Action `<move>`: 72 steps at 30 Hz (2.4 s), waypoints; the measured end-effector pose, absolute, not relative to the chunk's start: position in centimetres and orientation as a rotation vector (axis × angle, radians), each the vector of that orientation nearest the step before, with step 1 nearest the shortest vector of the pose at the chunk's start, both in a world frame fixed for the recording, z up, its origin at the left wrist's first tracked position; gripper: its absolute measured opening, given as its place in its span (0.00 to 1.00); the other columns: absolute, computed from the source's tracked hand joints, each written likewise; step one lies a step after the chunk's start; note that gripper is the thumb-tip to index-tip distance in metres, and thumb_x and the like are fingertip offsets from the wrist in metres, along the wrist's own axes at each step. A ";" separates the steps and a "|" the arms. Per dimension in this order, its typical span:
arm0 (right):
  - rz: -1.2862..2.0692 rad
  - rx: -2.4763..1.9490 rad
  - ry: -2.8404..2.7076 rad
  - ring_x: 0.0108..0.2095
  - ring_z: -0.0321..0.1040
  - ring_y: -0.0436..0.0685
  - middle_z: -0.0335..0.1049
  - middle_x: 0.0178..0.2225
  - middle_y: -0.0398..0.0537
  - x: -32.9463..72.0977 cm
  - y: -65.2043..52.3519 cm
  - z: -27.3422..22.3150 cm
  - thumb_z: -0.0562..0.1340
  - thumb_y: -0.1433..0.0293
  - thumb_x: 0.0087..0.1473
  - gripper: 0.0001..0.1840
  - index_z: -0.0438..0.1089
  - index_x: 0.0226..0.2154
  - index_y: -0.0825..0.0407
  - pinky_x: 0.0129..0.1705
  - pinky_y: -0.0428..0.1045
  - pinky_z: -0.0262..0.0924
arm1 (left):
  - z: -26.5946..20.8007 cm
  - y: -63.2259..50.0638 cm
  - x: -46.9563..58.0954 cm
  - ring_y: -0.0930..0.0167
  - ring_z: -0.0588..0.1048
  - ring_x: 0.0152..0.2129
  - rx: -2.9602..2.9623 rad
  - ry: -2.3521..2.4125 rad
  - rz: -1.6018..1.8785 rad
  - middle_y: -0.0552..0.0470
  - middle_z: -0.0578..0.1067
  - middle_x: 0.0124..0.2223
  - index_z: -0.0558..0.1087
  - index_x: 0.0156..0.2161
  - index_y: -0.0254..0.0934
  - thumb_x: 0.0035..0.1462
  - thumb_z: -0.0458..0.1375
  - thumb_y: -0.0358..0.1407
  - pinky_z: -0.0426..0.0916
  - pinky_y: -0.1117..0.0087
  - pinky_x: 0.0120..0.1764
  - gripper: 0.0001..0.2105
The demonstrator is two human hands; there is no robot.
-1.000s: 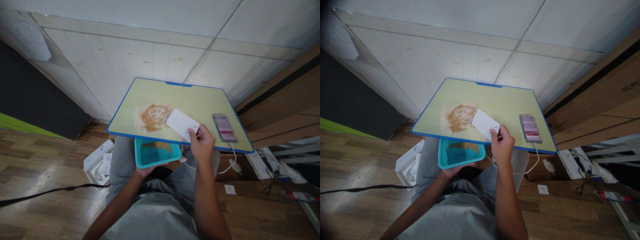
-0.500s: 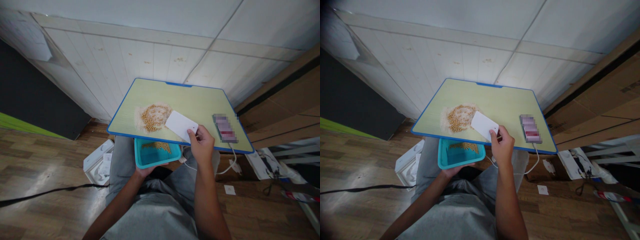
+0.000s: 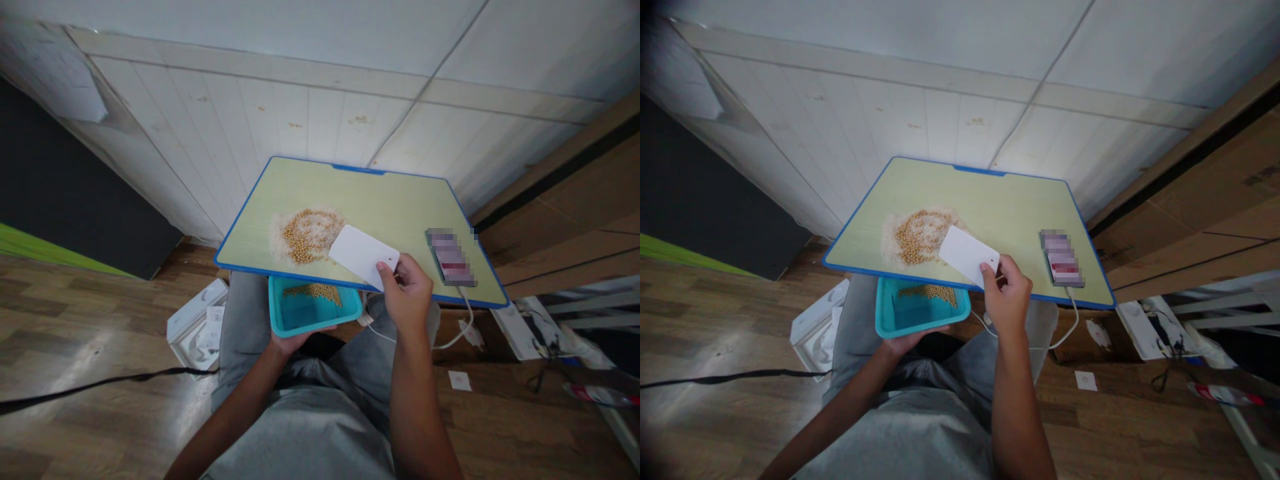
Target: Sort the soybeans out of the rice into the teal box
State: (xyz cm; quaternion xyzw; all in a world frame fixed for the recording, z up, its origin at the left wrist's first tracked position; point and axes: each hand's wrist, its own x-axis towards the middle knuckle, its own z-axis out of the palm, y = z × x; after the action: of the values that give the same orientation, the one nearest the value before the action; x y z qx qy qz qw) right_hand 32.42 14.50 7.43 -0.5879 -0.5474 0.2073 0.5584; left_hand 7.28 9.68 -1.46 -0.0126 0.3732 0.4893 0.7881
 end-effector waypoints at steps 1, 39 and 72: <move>0.480 -1.391 -1.285 0.32 0.72 0.60 0.74 0.28 0.40 32.5 14.4 7.4 0.74 0.45 0.71 0.21 0.81 0.38 0.44 0.33 0.51 0.64 | -1.5 9.7 7.2 0.27 0.82 0.76 -0.022 0.795 1.053 0.40 0.89 0.76 0.90 0.63 0.53 0.67 0.75 0.71 0.84 0.15 0.69 0.32; 0.559 -1.350 -1.340 0.31 0.76 0.58 0.81 0.31 0.41 32.5 12.8 5.5 0.77 0.50 0.73 0.17 0.86 0.43 0.45 0.34 0.50 0.70 | -1.1 9.8 7.3 0.29 0.84 0.74 -0.060 0.788 1.054 0.39 0.90 0.75 0.91 0.61 0.51 0.77 0.66 0.70 0.80 0.13 0.71 0.29; 0.642 -1.280 -1.429 0.28 0.70 0.57 0.75 0.26 0.39 31.1 12.7 7.7 0.75 0.54 0.68 0.14 0.85 0.35 0.45 0.33 0.50 0.63 | 0.2 9.9 7.5 0.28 0.82 0.77 -0.059 0.882 1.095 0.38 0.88 0.78 0.91 0.59 0.49 0.79 0.60 0.69 0.80 0.14 0.72 0.31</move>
State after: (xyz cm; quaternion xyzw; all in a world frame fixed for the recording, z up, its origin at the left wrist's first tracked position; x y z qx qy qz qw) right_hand 31.14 12.71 7.72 -0.5365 -0.5986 0.2689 0.5306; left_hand 7.50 9.91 0.22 -0.0270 0.4056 0.5036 0.7623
